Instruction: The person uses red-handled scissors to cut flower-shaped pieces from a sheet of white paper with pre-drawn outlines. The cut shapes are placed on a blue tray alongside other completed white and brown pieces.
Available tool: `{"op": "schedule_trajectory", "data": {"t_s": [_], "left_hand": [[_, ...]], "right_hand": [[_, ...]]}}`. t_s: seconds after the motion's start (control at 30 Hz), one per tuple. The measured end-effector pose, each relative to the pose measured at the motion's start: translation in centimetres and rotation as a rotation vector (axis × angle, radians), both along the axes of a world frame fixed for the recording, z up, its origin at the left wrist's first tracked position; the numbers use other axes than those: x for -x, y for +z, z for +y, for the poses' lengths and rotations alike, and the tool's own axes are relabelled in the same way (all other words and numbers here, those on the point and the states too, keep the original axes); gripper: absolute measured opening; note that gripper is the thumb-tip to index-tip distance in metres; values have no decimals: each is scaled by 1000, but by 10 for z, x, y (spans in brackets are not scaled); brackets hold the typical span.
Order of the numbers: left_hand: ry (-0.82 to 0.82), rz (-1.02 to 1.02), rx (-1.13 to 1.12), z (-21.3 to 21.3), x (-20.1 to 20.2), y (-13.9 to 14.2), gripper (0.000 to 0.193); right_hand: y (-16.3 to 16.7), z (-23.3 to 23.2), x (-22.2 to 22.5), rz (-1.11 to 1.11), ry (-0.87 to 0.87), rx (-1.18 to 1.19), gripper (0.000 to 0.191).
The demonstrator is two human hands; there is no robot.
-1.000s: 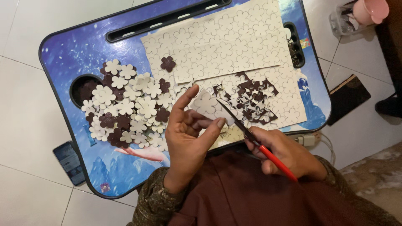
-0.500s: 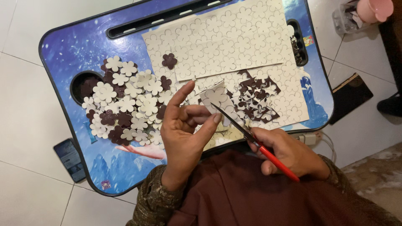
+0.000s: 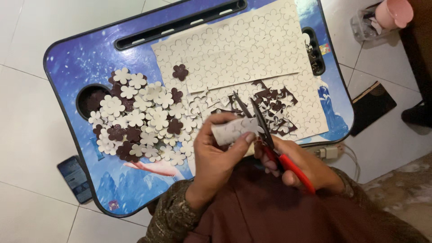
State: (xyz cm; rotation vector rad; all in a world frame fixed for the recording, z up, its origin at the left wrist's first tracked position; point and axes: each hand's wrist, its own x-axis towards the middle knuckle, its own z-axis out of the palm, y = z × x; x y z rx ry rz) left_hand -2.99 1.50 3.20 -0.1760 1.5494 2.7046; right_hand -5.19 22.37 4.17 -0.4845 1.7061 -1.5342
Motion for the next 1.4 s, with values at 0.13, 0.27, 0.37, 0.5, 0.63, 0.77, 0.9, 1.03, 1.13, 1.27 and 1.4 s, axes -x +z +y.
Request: {"op": "schedule_trajectory", "data": {"t_s": [0.13, 0.27, 0.37, 0.5, 0.63, 0.77, 0.9, 1.03, 1.13, 1.27, 1.4], "left_hand": [[-33, 14, -21, 1, -3, -8, 21], [-60, 16, -17, 2, -3, -12, 13], [-103, -33, -33, 4, -5, -12, 10], [-100, -32, 6, 6, -7, -12, 9], [-55, 19, 124, 6, -8, -12, 10], [-53, 46, 171, 4, -9, -10, 9], [-11, 15, 178, 3, -5, -6, 9], [77, 124, 186, 6, 2, -2, 23], [76, 101, 205, 7, 1, 0, 27], [34, 132, 261, 8, 0, 0, 25], [17, 79, 319, 9, -6, 5, 26]], "right_hand": [[-8, -1, -3, -42, -53, -11, 115], [-14, -1, -6, -80, -65, 28, 115], [-15, -4, -9, -90, -93, 37, 115], [-15, -4, -6, -37, -77, 25, 116], [-16, -4, -4, 123, -72, -62, 119], [-22, -4, -8, 164, -96, -68, 110], [-29, 1, -8, 115, -108, -36, 99], [-30, 3, -9, 107, -103, -45, 95], [-25, 1, -9, 86, -102, -54, 98], [-11, 1, -7, 81, -72, -84, 113], [-1, 2, -2, 241, -43, -92, 129]]}}
